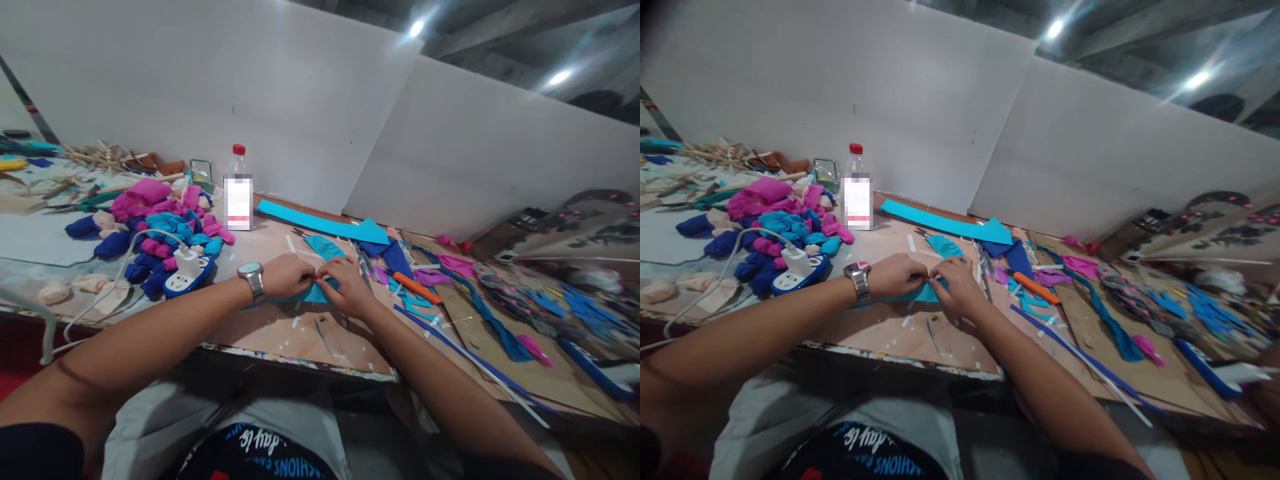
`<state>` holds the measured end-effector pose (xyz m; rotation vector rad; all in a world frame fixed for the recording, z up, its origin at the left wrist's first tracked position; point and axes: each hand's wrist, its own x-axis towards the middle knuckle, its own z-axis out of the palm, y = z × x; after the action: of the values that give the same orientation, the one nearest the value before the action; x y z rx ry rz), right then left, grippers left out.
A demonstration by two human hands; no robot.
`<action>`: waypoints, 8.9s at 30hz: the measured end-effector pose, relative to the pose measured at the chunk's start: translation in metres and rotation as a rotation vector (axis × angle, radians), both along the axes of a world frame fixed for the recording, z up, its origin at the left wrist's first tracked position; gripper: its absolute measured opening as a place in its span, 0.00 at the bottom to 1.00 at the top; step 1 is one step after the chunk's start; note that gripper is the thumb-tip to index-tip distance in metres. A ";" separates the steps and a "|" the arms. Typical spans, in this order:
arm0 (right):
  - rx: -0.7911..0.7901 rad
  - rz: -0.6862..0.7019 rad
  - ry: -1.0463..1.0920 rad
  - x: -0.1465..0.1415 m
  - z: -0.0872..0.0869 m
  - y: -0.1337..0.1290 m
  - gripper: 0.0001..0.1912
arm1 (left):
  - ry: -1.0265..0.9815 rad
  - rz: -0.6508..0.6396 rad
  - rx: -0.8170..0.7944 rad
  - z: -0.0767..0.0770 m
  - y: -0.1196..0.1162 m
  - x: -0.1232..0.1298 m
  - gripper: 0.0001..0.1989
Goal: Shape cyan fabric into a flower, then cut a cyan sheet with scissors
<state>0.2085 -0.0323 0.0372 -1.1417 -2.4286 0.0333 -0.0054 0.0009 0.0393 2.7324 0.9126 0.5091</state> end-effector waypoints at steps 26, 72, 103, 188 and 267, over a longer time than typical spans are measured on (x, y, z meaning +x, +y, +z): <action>0.013 -0.027 0.036 0.002 -0.002 0.002 0.06 | -0.075 -0.012 -0.046 -0.002 0.005 -0.002 0.14; -0.039 -0.011 0.017 0.001 -0.002 0.005 0.03 | -0.018 -0.001 -0.022 0.001 0.005 -0.005 0.13; -0.008 0.054 -0.027 0.005 0.003 0.005 0.09 | -0.041 -0.069 -0.145 -0.004 0.011 -0.005 0.13; 0.037 -0.046 0.073 0.001 -0.001 0.003 0.03 | -0.034 0.019 0.063 -0.001 0.004 -0.003 0.12; 0.028 -0.009 0.018 0.006 -0.002 0.007 0.04 | 0.080 0.068 0.075 -0.003 0.004 -0.003 0.15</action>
<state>0.2141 -0.0256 0.0354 -1.1352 -2.4009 0.0073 -0.0084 0.0050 0.0359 2.8155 1.0289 0.4577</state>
